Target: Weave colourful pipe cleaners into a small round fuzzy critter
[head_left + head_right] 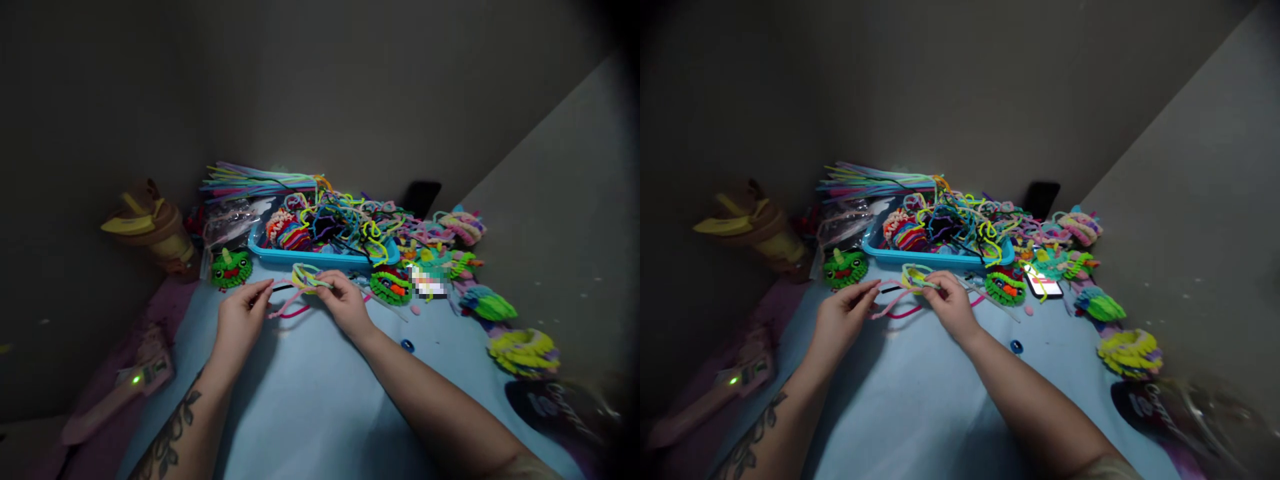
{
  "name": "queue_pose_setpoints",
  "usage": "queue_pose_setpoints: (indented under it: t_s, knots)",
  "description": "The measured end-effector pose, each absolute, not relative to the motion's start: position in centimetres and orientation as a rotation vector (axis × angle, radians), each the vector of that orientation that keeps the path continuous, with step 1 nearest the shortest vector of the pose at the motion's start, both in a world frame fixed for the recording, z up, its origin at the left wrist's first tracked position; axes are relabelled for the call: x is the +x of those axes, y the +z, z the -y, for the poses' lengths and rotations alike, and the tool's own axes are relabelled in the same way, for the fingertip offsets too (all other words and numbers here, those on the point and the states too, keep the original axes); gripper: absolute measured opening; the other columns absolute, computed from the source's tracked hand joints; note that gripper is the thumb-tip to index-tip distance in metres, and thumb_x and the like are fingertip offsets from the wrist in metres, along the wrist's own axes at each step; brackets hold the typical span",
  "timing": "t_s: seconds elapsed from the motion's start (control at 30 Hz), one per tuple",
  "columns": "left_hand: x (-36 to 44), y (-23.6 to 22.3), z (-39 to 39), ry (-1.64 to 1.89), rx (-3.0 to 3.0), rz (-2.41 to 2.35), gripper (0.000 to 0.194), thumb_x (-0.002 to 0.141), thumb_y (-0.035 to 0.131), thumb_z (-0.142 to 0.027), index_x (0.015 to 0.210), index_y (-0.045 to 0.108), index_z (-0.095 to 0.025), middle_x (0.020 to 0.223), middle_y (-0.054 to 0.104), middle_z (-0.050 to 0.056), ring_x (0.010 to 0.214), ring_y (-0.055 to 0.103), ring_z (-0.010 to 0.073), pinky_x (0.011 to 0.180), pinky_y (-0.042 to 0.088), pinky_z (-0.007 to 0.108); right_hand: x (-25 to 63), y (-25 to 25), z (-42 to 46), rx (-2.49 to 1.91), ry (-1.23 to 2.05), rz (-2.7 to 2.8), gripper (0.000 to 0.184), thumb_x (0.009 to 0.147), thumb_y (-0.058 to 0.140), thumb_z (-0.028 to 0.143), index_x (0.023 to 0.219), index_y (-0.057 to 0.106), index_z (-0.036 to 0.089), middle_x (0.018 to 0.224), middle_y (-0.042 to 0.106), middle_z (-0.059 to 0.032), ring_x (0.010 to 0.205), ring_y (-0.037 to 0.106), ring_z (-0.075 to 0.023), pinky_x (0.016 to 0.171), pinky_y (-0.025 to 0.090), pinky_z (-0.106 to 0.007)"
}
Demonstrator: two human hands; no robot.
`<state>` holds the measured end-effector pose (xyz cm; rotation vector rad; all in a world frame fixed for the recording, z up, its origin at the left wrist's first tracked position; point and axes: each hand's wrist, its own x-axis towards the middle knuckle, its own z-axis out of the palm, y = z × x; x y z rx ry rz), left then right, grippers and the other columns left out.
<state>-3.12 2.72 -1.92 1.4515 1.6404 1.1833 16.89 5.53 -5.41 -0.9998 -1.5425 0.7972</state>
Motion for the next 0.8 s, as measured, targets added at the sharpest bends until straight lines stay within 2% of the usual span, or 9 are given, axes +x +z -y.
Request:
queue_pose_setpoints:
  t_s: [0.23,0.47,0.6,0.8]
  knots:
    - [-3.0,-1.4,-2.6,1.133,1.431,-1.704,0.033,0.078,0.057,-0.039,0.091,0.071,-0.012,0.075,0.072,0.006,0.058,0.061,0.0158,0.055,0.047,0.025,16.8,-5.3,-5.3,-0.959,0.820,1.585,0.011,0.083,0.061,0.029,0.078,0.065,0.021,0.091,0.061,-0.0060,0.090,0.059,-0.0191,0.084,0.047,-0.036]
    - [-3.0,-1.5,-2.6,1.170,1.719,-1.570,0.020,0.080,0.056,-0.029,0.081,0.071,-0.016,0.080,0.068,0.006,0.074,0.060,0.0168,0.066,0.046,0.026,16.5,-5.4,-4.9,-0.965,0.883,1.678,0.011,0.082,0.063,0.030,0.080,0.067,0.021,0.093,0.061,-0.0056,0.094,0.059,-0.0189,0.088,0.045,-0.036]
    - [-3.2,-2.1,-2.7,1.237,1.887,-1.536,0.017,0.080,0.057,-0.027,0.080,0.072,-0.019,0.075,0.063,0.005,0.074,0.057,0.0170,0.066,0.044,0.027,16.2,-5.3,-4.8,-0.921,0.906,1.735,0.013,0.081,0.064,0.033,0.081,0.068,0.021,0.089,0.063,-0.0059,0.091,0.060,-0.0193,0.085,0.047,-0.036]
    - [-3.6,-2.7,-2.8,1.160,2.036,-1.592,0.010,0.080,0.059,-0.024,0.078,0.067,-0.020,0.078,0.067,0.004,0.077,0.058,0.0189,0.072,0.042,0.030,16.2,-5.1,-4.5,-0.822,0.916,1.817,0.016,0.083,0.062,0.036,0.083,0.068,0.022,0.088,0.065,-0.0063,0.089,0.060,-0.0197,0.083,0.048,-0.037]
